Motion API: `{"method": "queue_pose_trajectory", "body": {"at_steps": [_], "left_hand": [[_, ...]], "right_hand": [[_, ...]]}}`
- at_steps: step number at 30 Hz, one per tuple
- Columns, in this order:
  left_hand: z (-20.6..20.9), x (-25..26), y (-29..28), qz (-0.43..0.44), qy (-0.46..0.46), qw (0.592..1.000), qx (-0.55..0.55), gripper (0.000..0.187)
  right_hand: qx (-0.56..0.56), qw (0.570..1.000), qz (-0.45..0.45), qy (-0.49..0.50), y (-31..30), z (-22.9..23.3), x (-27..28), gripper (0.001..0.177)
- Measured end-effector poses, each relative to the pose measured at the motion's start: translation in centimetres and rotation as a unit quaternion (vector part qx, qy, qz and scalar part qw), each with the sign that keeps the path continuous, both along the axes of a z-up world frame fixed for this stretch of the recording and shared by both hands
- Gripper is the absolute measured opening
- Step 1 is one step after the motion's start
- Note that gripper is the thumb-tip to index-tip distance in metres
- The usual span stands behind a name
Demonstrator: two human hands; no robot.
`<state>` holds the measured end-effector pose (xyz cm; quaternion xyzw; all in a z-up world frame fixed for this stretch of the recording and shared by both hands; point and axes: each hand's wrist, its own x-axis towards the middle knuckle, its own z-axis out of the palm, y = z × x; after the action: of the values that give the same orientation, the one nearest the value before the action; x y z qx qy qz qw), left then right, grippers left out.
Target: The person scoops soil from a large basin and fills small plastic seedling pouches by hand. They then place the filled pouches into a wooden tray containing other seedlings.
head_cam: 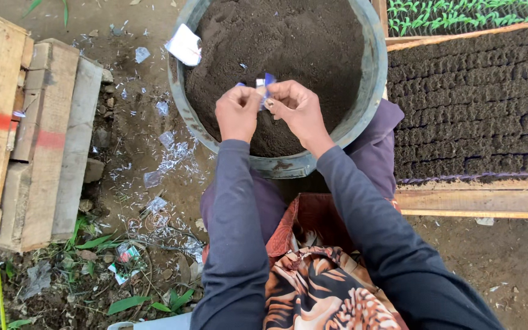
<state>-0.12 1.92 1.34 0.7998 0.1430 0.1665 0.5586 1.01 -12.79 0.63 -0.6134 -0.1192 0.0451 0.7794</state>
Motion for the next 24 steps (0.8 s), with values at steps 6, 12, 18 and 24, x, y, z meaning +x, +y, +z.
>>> {"method": "queue_pose_trajectory", "body": {"at_steps": [6,12,18,24], "left_hand": [[-1.6,0.5,-0.9,-0.041,0.016,0.994,-0.095,0.02],[-2.1,0.5,-0.2,-0.089,-0.026,0.981,-0.168,0.019],[-1.8,0.5,-1.4,-0.147,0.04,0.967,-0.206,0.01],[-4.1,0.7,-0.2,-0.114,0.057,0.983,-0.132,0.009]], "right_hand": [[0.01,1.0,0.0,0.016,0.1,-1.9,0.6,0.011],[-0.156,0.983,-0.095,-0.016,-3.8,-2.3,1.6,0.01],[0.022,0.987,-0.011,0.158,-3.0,0.9,0.3,0.034],[-0.043,0.987,-0.088,0.127,-2.2,-2.3,1.7,0.006]]}}
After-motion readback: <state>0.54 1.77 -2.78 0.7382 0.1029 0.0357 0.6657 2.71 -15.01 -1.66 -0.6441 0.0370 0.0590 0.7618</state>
